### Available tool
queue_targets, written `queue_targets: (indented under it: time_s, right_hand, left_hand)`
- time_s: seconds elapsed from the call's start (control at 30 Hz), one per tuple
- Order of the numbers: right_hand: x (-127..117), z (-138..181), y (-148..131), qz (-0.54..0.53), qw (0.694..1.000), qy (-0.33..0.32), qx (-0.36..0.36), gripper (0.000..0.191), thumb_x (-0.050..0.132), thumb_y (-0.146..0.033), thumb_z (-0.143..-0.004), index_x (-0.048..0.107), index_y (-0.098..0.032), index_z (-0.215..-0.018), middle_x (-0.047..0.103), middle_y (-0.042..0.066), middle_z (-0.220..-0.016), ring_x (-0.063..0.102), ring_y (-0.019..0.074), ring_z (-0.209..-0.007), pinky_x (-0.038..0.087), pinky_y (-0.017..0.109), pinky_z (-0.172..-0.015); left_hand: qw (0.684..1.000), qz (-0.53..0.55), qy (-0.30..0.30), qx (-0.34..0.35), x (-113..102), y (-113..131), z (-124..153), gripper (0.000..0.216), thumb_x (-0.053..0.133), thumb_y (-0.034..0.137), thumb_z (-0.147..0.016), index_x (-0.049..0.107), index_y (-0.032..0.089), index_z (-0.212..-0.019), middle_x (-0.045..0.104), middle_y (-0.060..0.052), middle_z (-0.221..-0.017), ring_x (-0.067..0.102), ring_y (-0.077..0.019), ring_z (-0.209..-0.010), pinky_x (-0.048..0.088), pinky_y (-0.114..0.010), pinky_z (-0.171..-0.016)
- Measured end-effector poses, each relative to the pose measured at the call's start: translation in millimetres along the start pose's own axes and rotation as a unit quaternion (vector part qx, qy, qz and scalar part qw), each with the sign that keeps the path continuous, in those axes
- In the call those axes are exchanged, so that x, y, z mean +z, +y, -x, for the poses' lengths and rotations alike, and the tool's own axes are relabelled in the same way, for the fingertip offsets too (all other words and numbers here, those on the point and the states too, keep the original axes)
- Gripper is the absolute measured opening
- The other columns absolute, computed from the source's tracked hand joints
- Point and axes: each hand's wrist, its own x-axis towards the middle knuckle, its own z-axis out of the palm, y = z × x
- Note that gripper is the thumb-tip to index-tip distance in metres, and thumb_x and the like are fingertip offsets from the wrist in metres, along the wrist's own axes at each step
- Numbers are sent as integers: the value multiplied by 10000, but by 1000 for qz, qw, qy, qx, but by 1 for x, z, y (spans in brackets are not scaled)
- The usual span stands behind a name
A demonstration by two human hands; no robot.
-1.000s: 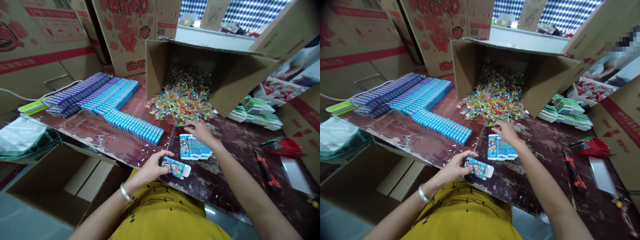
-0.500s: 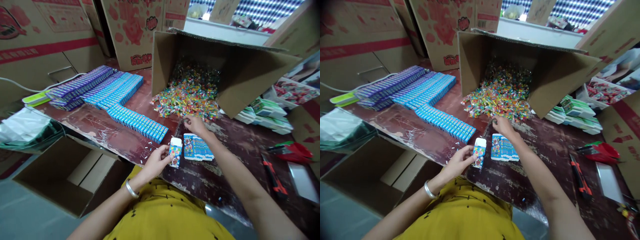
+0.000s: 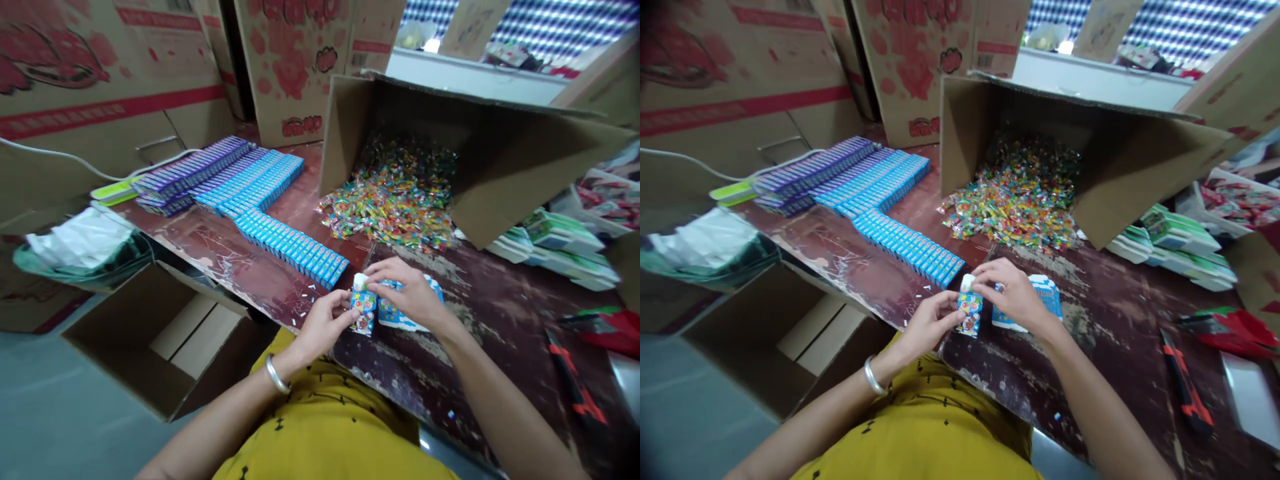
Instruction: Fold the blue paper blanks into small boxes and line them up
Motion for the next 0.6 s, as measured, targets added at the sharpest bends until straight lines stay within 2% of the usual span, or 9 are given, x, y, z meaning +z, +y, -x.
queue_targets:
  time_s: [0.1, 0.2, 0.27, 0.33, 0.4, 0.5, 0.6]
  right_hand:
    - [1, 2, 4, 0, 999, -32, -8, 157, 612, -329, -881, 745, -282, -949, 625, 68, -1189, 566, 263, -1123, 450, 441, -968]
    - [5, 8, 6, -51, 997, -56, 29, 182, 588, -365, -898, 736, -262, -920, 576, 74, -1287, 539, 278, -1191, 431, 453, -1006]
    - [11, 15, 7, -130, 988, -36, 78, 188, 617, -386, -880, 693, -255, -991, 606, 82, -1240, 597, 262, -1113, 496, 423, -934]
    - [20, 24, 7, -215, 968, 16, 127, 295, 665, -391, -846, 621, -256, -1104, 655, 79, -1124, 659, 233, -968, 555, 383, -826]
    - [30, 32, 6, -265, 950, 67, 154, 356, 679, -388, -837, 584, -249, -1151, 684, 71, -1035, 682, 214, -878, 576, 363, -783]
    - [44, 41, 4, -259, 948, 98, 154, 315, 665, -388, -845, 606, -240, -1117, 693, 72, -1008, 685, 220, -896, 576, 359, -806]
    - [49, 43, 2, -198, 965, 111, 129, 197, 648, -392, -848, 629, -251, -985, 684, 57, -930, 673, 227, -827, 572, 353, -738]
  left_hand:
    - [1000, 14, 12, 10, 1, -1, 2, 361, 661, 344, -835, 611, 138, -1127, 672, -105, -1080, 643, -209, -959, 501, -326, -855]
    - [999, 11, 30, 15, 2, 1, 4, 409, 681, 309, -818, 580, 150, -1182, 649, -106, -1085, 640, -210, -952, 507, -332, -845]
    - [998, 19, 50, 27, 3, 3, 5, 521, 681, 280, -816, 498, 193, -1296, 632, -80, -1049, 639, -185, -887, 513, -313, -794]
    - [996, 23, 71, 46, 3, 8, 6, 604, 666, 263, -828, 416, 245, -1377, 611, -49, -1008, 624, -158, -836, 506, -282, -744]
    - [995, 18, 77, 60, 4, 11, 7, 582, 660, 263, -832, 433, 257, -1368, 597, -37, -994, 605, -144, -830, 494, -259, -728]
    - [997, 30, 55, 51, 5, 13, 7, 464, 677, 288, -818, 522, 219, -1251, 606, -44, -1009, 596, -148, -852, 489, -252, -737]
    - [998, 58, 29, 27, 6, 8, 9, 418, 708, 307, -791, 546, 198, -1160, 616, -40, -985, 601, -144, -815, 487, -252, -715]
